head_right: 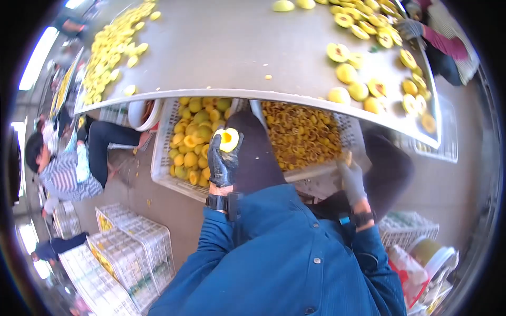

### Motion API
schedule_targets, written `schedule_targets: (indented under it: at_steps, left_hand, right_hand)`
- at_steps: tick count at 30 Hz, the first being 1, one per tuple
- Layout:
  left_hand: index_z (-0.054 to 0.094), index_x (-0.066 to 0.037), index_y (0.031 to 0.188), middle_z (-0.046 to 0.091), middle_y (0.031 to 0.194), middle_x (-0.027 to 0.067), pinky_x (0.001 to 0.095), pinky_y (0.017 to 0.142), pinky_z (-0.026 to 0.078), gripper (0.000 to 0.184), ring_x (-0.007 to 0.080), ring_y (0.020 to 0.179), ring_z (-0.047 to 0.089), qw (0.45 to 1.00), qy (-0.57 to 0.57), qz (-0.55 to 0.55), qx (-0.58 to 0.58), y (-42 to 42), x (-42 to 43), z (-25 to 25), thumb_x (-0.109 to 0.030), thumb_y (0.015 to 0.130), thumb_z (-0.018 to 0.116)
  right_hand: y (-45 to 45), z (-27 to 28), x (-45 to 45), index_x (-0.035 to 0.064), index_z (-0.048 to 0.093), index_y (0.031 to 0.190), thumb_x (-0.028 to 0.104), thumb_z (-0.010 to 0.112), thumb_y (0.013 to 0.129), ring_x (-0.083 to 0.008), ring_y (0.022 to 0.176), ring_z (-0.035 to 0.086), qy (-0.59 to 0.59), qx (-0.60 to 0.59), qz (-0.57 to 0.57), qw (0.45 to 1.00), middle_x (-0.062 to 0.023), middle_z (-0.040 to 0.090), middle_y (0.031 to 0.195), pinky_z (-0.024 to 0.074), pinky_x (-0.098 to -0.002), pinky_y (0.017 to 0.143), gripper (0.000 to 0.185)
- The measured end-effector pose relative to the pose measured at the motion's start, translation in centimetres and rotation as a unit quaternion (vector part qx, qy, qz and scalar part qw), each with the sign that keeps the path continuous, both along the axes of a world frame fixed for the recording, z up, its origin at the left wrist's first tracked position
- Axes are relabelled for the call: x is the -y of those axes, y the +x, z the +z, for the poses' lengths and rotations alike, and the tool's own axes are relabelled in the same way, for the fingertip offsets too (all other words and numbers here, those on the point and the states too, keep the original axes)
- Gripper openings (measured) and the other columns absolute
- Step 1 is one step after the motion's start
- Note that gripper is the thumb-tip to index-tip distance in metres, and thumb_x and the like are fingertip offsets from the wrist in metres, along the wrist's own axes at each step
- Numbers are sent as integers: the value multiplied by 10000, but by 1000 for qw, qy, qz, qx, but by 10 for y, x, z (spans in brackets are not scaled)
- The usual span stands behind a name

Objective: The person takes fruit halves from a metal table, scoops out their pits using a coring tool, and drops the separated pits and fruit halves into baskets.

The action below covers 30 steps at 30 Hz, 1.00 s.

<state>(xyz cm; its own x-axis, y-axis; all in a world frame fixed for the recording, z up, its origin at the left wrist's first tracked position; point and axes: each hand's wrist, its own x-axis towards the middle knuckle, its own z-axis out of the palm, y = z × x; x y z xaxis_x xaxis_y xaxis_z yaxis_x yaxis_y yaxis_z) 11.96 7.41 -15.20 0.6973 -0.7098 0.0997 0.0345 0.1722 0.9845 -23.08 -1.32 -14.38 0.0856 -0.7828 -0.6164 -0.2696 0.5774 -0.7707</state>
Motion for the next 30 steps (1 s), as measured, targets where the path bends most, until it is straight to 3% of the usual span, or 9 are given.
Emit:
schedule_targets:
  at_steps: [2,7,11,12,13,14,16,26,30]
  left_hand:
    - [553,27,1143,602,1063,131,352,860,549,356,178,1019,572,943,130,78,297,22,-24,-3,53,824,710]
    - [617,14,1053,657,965,151,389,820,532,447,287,901,642,841,299,188,409,121,-98,-104,-184,727,849]
    - [616,-2,1091,668,1016,146,416,843,511,335,284,925,638,939,203,273,54,198,-111,-123,-236,864,695]
    - [605,-2,1142,666,1048,143,403,868,503,313,265,950,633,920,45,309,-238,208,-98,-109,-216,915,627]
    - [375,-20,1450,463,1418,129,352,965,458,544,221,1215,518,931,124,308,-152,208,-93,-95,-111,938,531]
    - [398,-31,1437,493,1413,161,365,983,448,549,281,1234,526,923,256,275,85,235,-110,-138,-103,914,547]
    - [426,-51,1422,524,1382,194,384,1012,426,544,326,1244,521,854,473,160,148,250,-120,-145,-101,896,555]
    - [556,22,1282,584,1289,219,405,1017,420,417,333,1211,548,869,350,218,273,270,-146,-126,-186,923,597]
    - [578,28,1247,605,1262,200,408,1022,425,339,326,1175,569,882,159,195,399,199,-39,1,-170,975,534]
  right_hand:
    - [0,-6,-5,26,569,1079,310,602,934,-126,470,560,8,-10,31,999,-69,641,700,425,-249,402,321]
    - [1,-14,-6,33,531,992,284,624,914,-137,432,556,14,-15,38,999,-112,635,692,423,-252,362,279]
    - [15,0,-7,16,521,1012,265,616,907,-139,437,555,29,-45,55,997,-119,636,708,427,-248,372,286]
    - [18,1,-6,12,519,1018,261,613,906,-139,440,555,32,-55,60,996,-120,637,713,428,-247,375,289]
    - [21,1,-7,9,517,1025,258,611,905,-139,442,556,37,-66,65,995,-121,638,718,429,-246,378,292]
    - [23,1,-8,9,516,1031,257,609,906,-139,445,556,41,-66,69,995,-122,638,722,429,-245,380,293]
    - [27,1,-8,8,516,1043,254,606,908,-138,449,558,47,-67,77,994,-122,638,728,431,-244,384,295]
    - [44,-9,-16,16,547,1059,281,569,957,-127,465,563,51,-91,144,984,-91,644,716,440,-247,403,285]
    - [32,-14,-20,32,565,1043,202,581,934,-124,485,578,46,-80,138,986,-68,650,713,461,-261,427,202]
